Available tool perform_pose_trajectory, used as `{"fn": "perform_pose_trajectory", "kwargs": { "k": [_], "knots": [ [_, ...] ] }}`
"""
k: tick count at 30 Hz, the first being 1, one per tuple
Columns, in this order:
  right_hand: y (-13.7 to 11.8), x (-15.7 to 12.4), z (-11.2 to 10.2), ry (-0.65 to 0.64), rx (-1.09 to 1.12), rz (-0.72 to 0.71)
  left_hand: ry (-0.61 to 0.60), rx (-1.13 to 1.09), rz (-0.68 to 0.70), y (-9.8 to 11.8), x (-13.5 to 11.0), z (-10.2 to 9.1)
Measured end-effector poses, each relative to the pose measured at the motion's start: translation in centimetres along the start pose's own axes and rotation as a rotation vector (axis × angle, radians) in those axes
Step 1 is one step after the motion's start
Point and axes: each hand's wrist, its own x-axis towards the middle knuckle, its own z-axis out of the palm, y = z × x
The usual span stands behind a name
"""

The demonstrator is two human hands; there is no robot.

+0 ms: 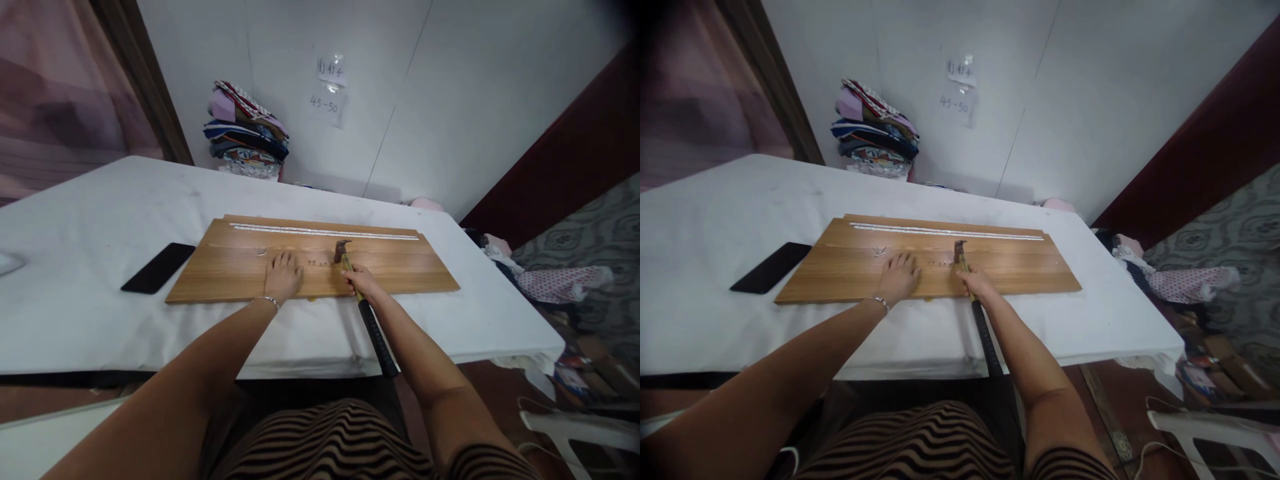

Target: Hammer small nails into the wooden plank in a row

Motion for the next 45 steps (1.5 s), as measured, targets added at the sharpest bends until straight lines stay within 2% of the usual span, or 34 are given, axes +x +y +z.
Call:
{"fn": "perform_pose_trajectory", "kwargs": {
  "k": [13,31,45],
  "knots": [
    [-0.2,-0.3,0.2,-0.001,0.013,0.010,-0.019,0.001,-0.004,0.1,-0.1,-0.4],
    [-0.9,-1.6,0.6,0.005,-0.004,0.013,-0.002,-0.009,0.016,-0.2,-0.1,0.0],
    [-0.1,-1.6,0.7,0.002,-0.007,0.003,0.004,-0.010,0.005,-0.3,-0.1,0.1]
  ]
}}
